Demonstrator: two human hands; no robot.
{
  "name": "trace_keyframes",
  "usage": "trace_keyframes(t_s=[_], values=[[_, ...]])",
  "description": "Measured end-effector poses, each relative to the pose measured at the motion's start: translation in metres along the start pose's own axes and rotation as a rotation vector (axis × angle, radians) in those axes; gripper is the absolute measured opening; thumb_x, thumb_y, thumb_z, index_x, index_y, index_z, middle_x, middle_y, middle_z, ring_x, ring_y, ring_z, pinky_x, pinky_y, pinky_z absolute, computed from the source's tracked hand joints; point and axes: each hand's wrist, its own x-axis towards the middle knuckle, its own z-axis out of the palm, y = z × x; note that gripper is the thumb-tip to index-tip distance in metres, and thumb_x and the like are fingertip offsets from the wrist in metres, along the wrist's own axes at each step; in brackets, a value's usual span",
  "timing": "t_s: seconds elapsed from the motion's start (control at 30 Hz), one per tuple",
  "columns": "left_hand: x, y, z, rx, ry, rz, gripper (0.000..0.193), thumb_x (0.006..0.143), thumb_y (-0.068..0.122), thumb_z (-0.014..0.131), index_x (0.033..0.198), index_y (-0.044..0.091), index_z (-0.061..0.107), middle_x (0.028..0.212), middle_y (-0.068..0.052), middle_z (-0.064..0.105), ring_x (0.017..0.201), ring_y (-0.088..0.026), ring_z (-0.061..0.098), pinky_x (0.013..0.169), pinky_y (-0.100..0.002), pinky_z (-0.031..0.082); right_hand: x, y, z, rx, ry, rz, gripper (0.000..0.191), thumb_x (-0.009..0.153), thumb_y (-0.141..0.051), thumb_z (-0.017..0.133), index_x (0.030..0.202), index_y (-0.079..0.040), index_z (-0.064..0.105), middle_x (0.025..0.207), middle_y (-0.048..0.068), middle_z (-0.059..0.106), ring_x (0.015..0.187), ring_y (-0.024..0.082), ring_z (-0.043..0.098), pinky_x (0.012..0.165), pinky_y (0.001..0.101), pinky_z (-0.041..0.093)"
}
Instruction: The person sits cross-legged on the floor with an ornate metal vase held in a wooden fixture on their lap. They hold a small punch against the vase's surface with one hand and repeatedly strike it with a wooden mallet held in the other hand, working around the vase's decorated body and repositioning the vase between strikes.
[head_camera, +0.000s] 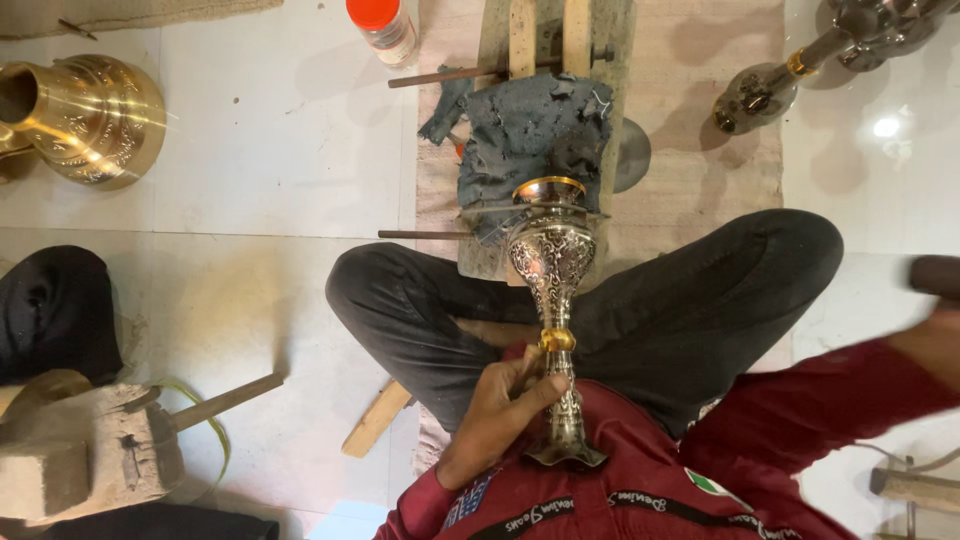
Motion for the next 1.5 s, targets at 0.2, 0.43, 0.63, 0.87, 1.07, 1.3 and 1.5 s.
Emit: trace_keyframes(t_s=[0.2, 0.43, 0.63, 0.87, 1.07, 1.3, 1.5], values=[[0.000, 0.008, 0.003, 0.224, 0.081, -0.048, 0.033, 0.094, 0.032, 0.073, 0.099, -0.001, 0.071, 0.077, 0.006, 0.058, 0.070, -0.003, 0.048, 0.060, -0.023, 0.040, 0.005, 0.017, -0.013, -0.080, -0.040, 0.157, 0.027, 0.118, -0.022, 0.052, 0.136, -0.002, 0.055, 0.102, 0.006, 0.059, 0.079, 0.014, 0.063, 0.070, 0.0295, 0.056], [0.007, 0.036, -0.027, 0.613, 0.073, -0.111, 0.041, 0.098, 0.040, 0.066, 0.086, 0.002, 0.074, 0.063, -0.004, 0.066, 0.059, -0.010, 0.062, 0.056, -0.028, 0.047, 0.012, -0.016, 0.012, 0.276, -0.163, 0.316, 0.026, 0.116, -0.018, 0.054, 0.137, -0.002, 0.053, 0.100, 0.006, 0.058, 0.081, 0.015, 0.062, 0.074, 0.0297, 0.056], [0.031, 0.113, -0.064, 0.844, 0.155, 0.436, 0.022, 0.105, 0.012, 0.052, 0.122, -0.001, 0.058, 0.104, -0.012, 0.068, 0.085, -0.029, 0.076, 0.076, -0.041, 0.061, 0.005, -0.073, 0.044, 0.769, -0.380, 0.389, 0.026, 0.115, -0.016, 0.055, 0.137, -0.003, 0.051, 0.098, 0.006, 0.058, 0.082, 0.016, 0.061, 0.077, 0.0299, 0.055], [0.120, 0.163, -0.050, 0.956, -0.181, 0.817, 0.032, 0.101, 0.006, 0.072, 0.132, 0.009, 0.067, 0.116, -0.010, 0.076, 0.091, -0.018, 0.080, 0.079, -0.029, 0.065, -0.013, -0.098, 0.068, 0.564, -0.640, 0.041, 0.026, 0.109, -0.004, 0.053, 0.134, -0.002, 0.044, 0.107, 0.008, 0.058, 0.089, 0.016, 0.061, 0.081, 0.0328, 0.057], [0.198, 0.155, -0.054, 0.751, -0.461, 0.610, 0.033, 0.097, 0.003, 0.077, 0.129, 0.007, 0.067, 0.110, -0.007, 0.081, 0.096, -0.015, 0.080, 0.084, -0.030, 0.068, -0.020, -0.089, 0.077, 0.049, -0.651, -0.328, 0.040, 0.106, 0.000, 0.067, 0.142, 0.003, 0.050, 0.110, 0.013, 0.058, 0.095, 0.019, 0.059, 0.081, 0.0333, 0.050], [0.216, 0.145, -0.062, 0.882, -0.522, 0.646, 0.043, 0.089, -0.004, 0.076, 0.130, 0.007, 0.068, 0.111, -0.010, 0.079, 0.094, -0.015, 0.080, 0.086, -0.028, 0.066, 0.002, -0.089, 0.060, -0.197, -0.578, -0.557, 0.047, 0.102, 0.000, 0.074, 0.145, 0.002, 0.054, 0.116, 0.017, 0.055, 0.100, 0.025, 0.058, 0.084, 0.0379, 0.051], [0.214, 0.152, -0.061, 0.963, -0.576, 0.639, 0.047, 0.087, -0.011, 0.072, 0.130, 0.007, 0.068, 0.117, -0.013, 0.078, 0.099, -0.017, 0.080, 0.091, -0.029, 0.061, 0.000, -0.098, 0.070, -0.224, -0.650, -0.628, 0.058, 0.091, 0.001, 0.074, 0.145, 0.004, 0.053, 0.121, 0.023, 0.054, 0.102, 0.033, 0.060, 0.082, 0.0406, 0.055]])
